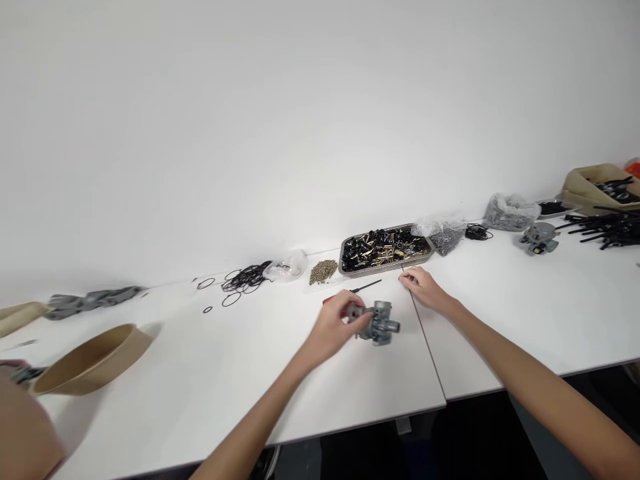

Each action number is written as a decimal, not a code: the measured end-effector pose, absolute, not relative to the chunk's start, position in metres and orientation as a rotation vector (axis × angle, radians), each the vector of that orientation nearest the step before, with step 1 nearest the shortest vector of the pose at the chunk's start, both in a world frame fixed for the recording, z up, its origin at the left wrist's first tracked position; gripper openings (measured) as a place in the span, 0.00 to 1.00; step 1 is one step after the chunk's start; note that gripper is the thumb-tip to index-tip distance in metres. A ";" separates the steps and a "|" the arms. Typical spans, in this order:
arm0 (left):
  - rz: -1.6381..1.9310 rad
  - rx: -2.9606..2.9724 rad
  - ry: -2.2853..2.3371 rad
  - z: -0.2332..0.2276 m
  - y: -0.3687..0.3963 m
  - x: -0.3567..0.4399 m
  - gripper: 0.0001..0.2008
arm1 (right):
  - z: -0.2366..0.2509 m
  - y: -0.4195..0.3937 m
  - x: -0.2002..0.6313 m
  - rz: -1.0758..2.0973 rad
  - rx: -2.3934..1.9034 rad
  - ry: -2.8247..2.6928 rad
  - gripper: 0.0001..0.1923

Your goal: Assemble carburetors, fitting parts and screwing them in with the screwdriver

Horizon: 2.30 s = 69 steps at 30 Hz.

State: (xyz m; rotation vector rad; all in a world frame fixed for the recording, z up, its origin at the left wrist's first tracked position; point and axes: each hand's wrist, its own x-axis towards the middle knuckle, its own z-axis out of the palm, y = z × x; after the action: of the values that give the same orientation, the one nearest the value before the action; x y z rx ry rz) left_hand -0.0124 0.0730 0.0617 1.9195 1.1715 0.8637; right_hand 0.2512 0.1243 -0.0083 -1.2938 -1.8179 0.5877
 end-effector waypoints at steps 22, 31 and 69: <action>0.772 1.680 0.790 0.066 0.147 -0.016 0.12 | -0.010 0.128 0.253 0.560 -1.356 -1.810 0.11; 0.999 1.292 0.903 0.014 0.156 -0.007 0.20 | 0.025 0.171 0.260 0.326 -1.449 -1.824 0.13; 1.292 1.329 0.852 0.017 0.161 -0.012 0.22 | 0.069 0.205 0.205 0.958 -1.165 -2.023 0.10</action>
State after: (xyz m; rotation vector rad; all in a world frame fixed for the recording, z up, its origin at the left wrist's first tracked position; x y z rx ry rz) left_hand -0.0121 0.1615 0.0174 1.3290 0.8520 1.2917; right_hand 0.2048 0.2049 0.0694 -1.1649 -2.0226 0.9576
